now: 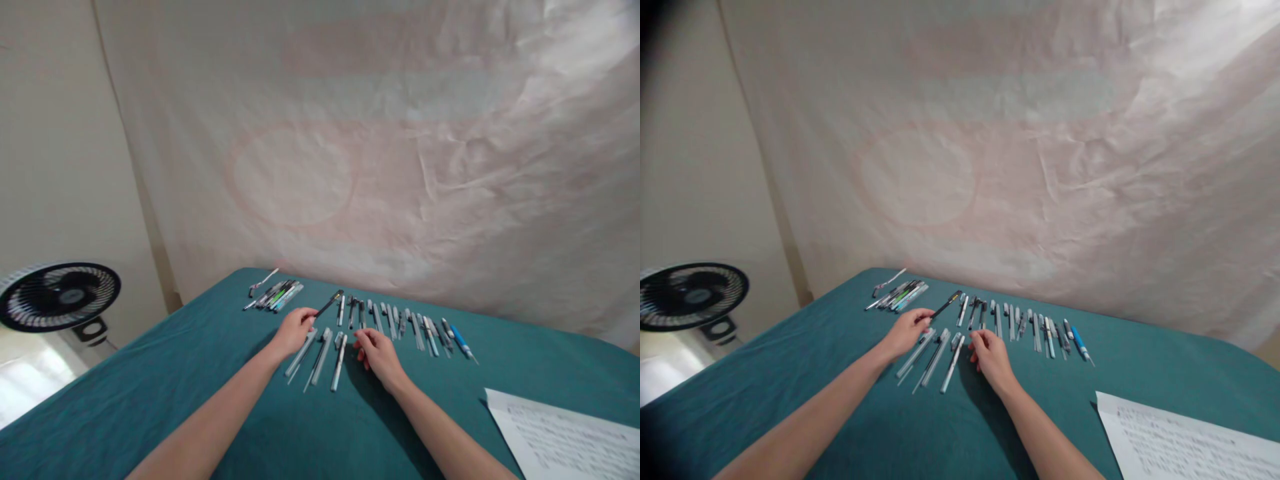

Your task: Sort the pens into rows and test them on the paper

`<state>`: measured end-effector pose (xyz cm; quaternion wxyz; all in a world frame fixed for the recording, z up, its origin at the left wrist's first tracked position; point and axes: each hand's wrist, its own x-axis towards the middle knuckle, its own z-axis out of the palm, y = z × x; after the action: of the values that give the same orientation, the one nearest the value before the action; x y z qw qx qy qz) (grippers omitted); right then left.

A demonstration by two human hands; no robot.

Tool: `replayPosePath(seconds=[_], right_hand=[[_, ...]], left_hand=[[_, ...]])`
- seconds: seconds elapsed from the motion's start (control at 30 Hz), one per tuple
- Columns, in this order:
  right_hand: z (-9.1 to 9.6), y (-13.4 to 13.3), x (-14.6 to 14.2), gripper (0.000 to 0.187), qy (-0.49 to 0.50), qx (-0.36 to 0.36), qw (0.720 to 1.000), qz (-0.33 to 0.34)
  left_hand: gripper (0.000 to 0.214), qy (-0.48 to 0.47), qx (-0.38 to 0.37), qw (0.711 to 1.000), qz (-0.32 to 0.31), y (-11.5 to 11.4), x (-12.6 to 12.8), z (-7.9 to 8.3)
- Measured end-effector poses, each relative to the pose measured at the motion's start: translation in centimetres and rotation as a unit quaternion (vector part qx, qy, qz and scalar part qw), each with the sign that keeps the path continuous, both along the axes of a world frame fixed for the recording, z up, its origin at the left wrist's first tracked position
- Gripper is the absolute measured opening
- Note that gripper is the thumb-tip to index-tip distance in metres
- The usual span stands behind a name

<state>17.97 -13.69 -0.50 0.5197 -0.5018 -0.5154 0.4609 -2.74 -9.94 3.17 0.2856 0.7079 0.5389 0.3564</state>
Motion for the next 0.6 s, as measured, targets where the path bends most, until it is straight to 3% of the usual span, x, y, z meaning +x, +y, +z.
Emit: replayPosePath(seconds=[0.13, 0.3, 0.5, 0.6], right_hand=[[0.6, 0.0, 0.4, 0.049, 0.127, 0.017, 0.99, -0.055], [0.5, 0.4, 1.0, 0.044, 0.138, 0.04, 0.986, -0.087], [0.9, -0.2, 0.9, 0.038, 0.103, 0.025, 0.994, -0.018], [1.3, -0.9, 0.3, 0.037, 0.064, 0.026, 0.997, 0.045]], left_hand=[[0.029, -0.079, -0.087, 0.99, -0.08, -3.1, 3.4, 0.8], [0.03, -0.224, -0.246, 0.934, -0.131, -5.6, 5.3, 0.5], [0.026, -0.326, -0.343, 0.868, -0.153, -7.0, 6.6, 0.0], [0.028, -0.378, -0.369, 0.839, -0.13, -7.7, 7.3, 0.0]])
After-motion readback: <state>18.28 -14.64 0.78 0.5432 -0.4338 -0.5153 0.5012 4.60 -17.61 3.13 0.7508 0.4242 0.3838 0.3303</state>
